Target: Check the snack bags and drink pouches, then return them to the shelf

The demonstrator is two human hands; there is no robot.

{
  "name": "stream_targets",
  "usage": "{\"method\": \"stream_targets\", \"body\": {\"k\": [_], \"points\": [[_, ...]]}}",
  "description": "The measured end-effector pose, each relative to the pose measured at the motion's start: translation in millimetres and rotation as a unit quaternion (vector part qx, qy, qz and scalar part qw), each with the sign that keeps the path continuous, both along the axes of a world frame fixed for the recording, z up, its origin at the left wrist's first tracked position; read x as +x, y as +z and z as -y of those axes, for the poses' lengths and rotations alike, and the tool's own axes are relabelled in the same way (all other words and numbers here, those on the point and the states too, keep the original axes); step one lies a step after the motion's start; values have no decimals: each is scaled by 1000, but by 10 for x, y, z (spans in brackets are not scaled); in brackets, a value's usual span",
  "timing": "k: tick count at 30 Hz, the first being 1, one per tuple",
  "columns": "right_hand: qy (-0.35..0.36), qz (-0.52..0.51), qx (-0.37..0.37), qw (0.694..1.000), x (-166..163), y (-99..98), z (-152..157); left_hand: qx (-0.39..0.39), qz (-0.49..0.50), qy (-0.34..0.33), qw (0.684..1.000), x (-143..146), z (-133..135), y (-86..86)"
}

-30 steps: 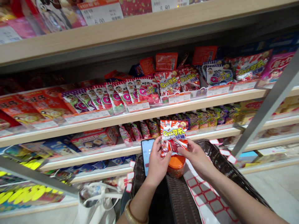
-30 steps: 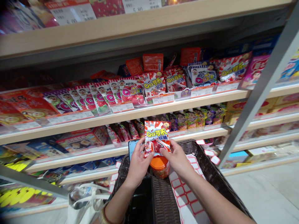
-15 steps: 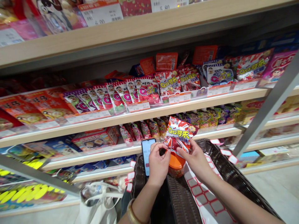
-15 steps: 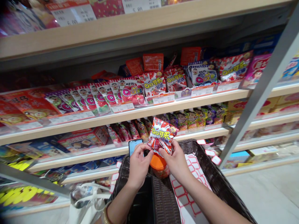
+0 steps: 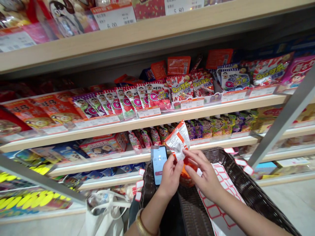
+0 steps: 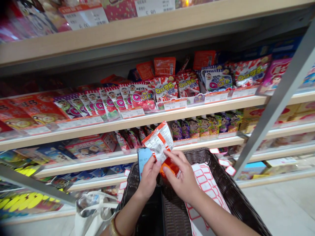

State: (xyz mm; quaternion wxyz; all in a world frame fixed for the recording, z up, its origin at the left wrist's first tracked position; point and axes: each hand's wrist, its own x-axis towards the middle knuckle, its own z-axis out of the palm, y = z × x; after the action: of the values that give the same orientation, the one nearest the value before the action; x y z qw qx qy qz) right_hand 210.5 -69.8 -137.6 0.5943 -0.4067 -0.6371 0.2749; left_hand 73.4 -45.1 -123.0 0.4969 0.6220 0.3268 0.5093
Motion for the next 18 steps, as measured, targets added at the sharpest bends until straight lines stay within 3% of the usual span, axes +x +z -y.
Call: {"method": "stream_targets", "body": {"k": [5, 12, 18], "points": [[-19, 96, 72, 993, -8, 14, 25, -41, 32, 40, 998, 24, -35, -43], [-30, 141, 86, 986, 10, 6, 24, -61, 47, 94, 993, 27, -80, -82], [-35, 197, 140, 970, -29, -23, 50, -76, 71, 124, 987, 3, -146, -232]]}}
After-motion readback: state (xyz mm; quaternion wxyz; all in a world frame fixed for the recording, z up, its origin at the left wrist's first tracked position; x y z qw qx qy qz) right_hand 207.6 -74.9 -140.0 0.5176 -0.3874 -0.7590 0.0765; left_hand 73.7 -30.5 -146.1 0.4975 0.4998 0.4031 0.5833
